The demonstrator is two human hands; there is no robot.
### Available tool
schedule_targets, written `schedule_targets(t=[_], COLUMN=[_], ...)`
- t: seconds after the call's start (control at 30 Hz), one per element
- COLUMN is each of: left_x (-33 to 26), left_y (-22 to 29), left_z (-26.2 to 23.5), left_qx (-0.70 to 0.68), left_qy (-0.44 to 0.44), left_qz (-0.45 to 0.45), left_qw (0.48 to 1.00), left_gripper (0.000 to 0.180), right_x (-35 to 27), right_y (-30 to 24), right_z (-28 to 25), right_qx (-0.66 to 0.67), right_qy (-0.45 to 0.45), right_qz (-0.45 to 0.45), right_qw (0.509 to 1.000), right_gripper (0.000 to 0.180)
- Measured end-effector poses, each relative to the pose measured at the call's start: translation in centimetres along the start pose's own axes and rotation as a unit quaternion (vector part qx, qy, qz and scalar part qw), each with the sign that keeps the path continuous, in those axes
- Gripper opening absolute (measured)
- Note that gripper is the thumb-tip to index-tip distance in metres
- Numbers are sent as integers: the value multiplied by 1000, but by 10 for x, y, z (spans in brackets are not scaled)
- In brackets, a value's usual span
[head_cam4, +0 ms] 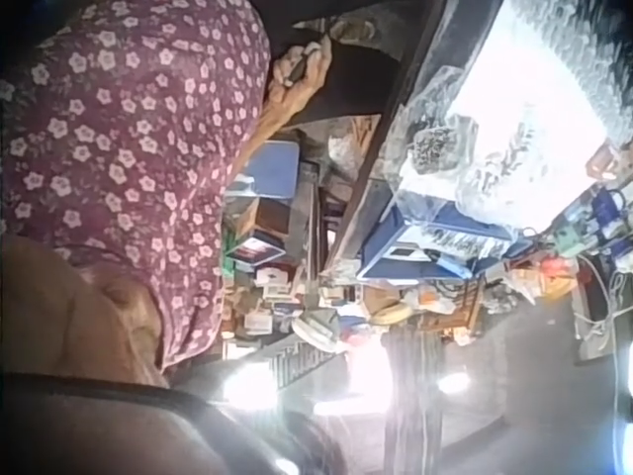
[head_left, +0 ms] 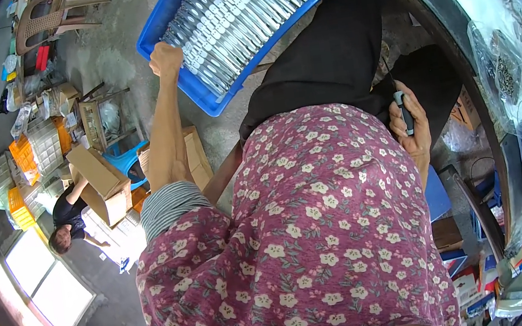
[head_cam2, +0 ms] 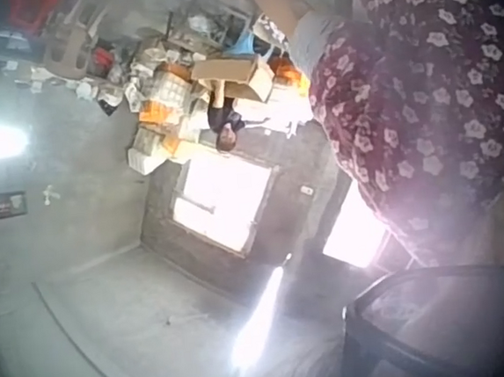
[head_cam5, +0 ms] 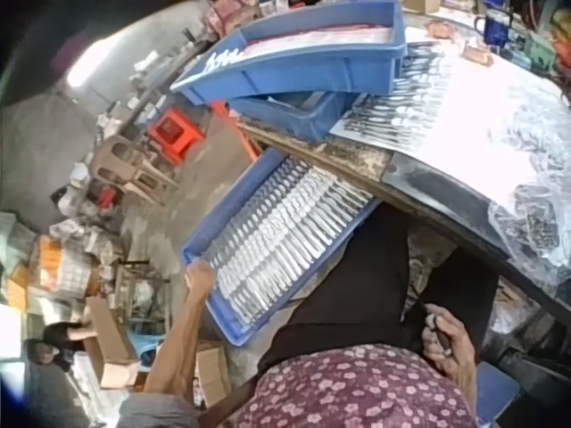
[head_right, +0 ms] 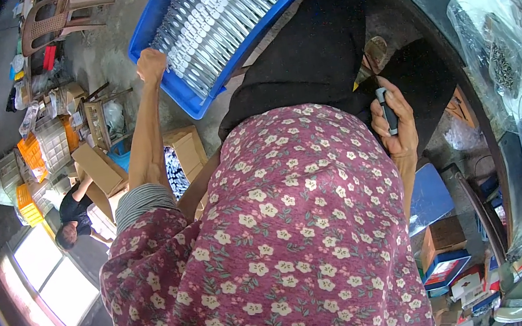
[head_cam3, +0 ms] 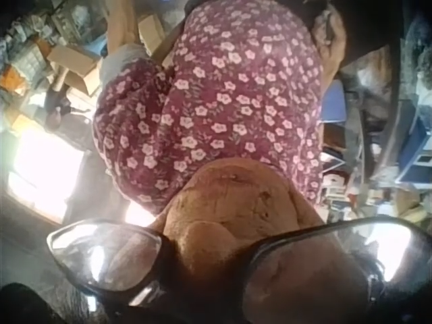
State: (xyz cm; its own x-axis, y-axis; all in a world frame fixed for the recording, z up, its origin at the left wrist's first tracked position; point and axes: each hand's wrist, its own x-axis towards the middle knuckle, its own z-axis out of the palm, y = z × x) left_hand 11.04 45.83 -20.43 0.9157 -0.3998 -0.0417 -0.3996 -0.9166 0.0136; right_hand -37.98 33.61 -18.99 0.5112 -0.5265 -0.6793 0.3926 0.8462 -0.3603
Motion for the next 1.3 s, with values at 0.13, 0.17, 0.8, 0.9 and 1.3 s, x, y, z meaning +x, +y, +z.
schedule_targets(t=[0.13, 0.17, 0.8, 0.9, 1.3], left_x=[13, 14, -23, -27, -9], left_y=[-11, -12, -29, -30, -41], left_z=[10, 11, -7, -1, -6], left_qx=[-15, 1, 149, 140, -128], left_qy=[-68, -69, 68, 71, 61], left_qz=[-1, 10, 256, 231, 121], left_qw=[998, 998, 953, 960, 982], left_gripper=[20, 20, 14, 15, 17], right_x=[0, 0, -1, -2, 0], right_y=[1, 1, 1, 1, 4], right_z=[0, 0, 6, 7, 4], right_qx=[-10, -14, -36, -40, -24], right_qy=[-8, -12, 6, 19, 5], right_qz=[-11, -14, -12, -10, -5], right_qw=[1000, 1000, 999, 999, 1000], right_gripper=[44, 43, 45, 45, 48])
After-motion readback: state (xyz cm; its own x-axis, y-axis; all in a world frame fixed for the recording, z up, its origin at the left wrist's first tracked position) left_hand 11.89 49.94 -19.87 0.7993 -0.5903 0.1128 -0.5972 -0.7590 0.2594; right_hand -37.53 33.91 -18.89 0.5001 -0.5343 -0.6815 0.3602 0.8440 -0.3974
